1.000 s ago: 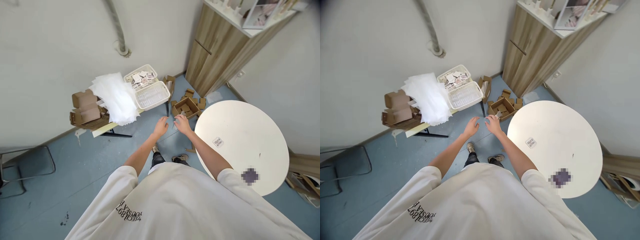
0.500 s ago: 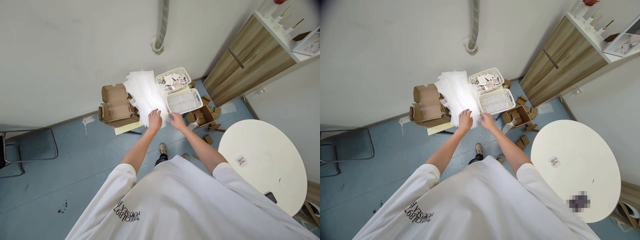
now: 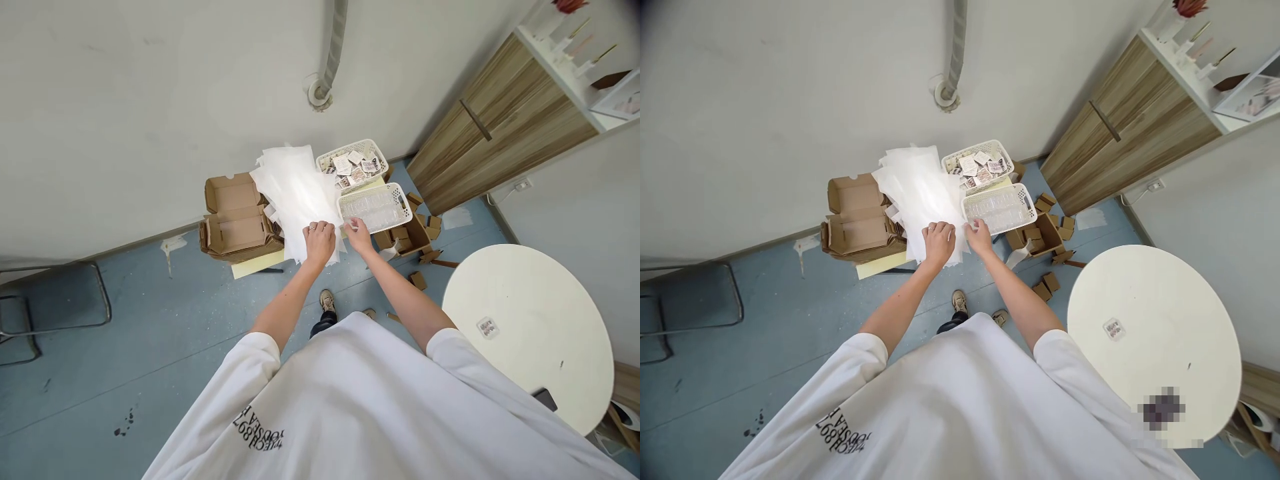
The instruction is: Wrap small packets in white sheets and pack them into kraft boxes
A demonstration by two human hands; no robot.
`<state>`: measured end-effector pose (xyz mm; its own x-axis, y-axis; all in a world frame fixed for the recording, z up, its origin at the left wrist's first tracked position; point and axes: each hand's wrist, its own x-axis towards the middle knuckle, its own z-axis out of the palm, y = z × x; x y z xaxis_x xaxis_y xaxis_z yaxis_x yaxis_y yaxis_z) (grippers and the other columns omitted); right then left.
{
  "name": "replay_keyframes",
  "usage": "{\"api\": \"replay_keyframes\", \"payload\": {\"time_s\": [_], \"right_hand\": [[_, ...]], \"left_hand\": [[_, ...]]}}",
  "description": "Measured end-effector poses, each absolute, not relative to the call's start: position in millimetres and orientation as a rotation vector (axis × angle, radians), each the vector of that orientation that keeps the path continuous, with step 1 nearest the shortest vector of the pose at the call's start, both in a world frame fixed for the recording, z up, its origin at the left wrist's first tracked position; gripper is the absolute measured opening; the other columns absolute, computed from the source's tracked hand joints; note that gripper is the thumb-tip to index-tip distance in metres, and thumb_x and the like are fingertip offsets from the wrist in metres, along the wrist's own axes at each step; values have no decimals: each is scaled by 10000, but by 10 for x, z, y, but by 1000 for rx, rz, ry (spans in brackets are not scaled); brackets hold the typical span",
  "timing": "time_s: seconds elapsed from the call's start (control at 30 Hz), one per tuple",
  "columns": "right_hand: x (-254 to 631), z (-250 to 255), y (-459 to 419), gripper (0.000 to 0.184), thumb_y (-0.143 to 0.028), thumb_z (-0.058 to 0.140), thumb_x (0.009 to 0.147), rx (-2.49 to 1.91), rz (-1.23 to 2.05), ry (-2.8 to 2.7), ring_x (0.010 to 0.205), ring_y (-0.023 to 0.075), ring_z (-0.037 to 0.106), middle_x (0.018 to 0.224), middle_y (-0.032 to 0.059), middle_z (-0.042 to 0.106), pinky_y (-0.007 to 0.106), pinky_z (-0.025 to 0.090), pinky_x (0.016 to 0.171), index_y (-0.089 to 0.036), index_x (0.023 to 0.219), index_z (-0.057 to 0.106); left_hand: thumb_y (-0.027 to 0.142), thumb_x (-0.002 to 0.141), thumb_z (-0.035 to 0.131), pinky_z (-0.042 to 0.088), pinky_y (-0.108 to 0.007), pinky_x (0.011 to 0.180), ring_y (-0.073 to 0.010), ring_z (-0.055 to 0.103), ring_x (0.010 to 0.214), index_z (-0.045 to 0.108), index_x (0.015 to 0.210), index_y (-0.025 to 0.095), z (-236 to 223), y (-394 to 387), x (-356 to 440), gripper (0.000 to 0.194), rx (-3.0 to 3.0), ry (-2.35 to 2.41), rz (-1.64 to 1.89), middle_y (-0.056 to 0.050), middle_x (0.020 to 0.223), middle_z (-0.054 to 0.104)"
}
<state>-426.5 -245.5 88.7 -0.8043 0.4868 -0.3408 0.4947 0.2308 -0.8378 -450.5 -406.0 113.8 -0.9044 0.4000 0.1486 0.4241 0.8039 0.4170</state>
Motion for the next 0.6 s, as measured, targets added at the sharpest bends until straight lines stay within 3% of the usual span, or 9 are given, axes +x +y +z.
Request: {"api": "replay_keyframes", "payload": {"time_s": [0.13, 0.23, 0.43, 0.6], "right_hand": [[-4189, 1002, -2216, 613, -730, 449, 955, 1242, -1863, 2102, 921, 232, 706, 1098, 106, 730, 332, 563, 757, -212, 1242, 608], [-4048, 1086, -1975, 687, -776, 465, 928, 1338, -2002, 2037, 845, 228, 719, 986, 79, 742, 318, 558, 680, -225, 1327, 558], [-3418, 1318, -1372, 733, -793, 409, 933, 1413, -1883, 2456, 959, 253, 724, 1050, 70, 739, 372, 569, 830, -248, 1405, 545], [-2616, 1404, -845, 590, -567, 633, 887, 1363, -1663, 2718, 1073, 250, 679, 1092, 64, 745, 401, 522, 985, -234, 1372, 592]], "left_hand": [[236, 1028, 477, 337, -515, 998, -314, 557, 1159, 697, 1077, 284, 1247, -3814, -4359, 230, -826, -2845, -748, -113, 1140, 702], [235, 1029, 473, 332, -523, 1015, -316, 557, 1159, 702, 1077, 282, 1291, -3568, -4203, 239, -1033, -2814, -758, -114, 1154, 702], [210, 1038, 423, 344, -524, 1065, -321, 559, 1197, 701, 1161, 271, 1345, -2907, -3784, 311, -1429, -2817, -740, -123, 1256, 675], [174, 1024, 423, 358, -519, 1099, -321, 522, 1315, 687, 1207, 252, 1366, -2293, -3291, 331, -1675, -2735, -720, -104, 1451, 597]]}}
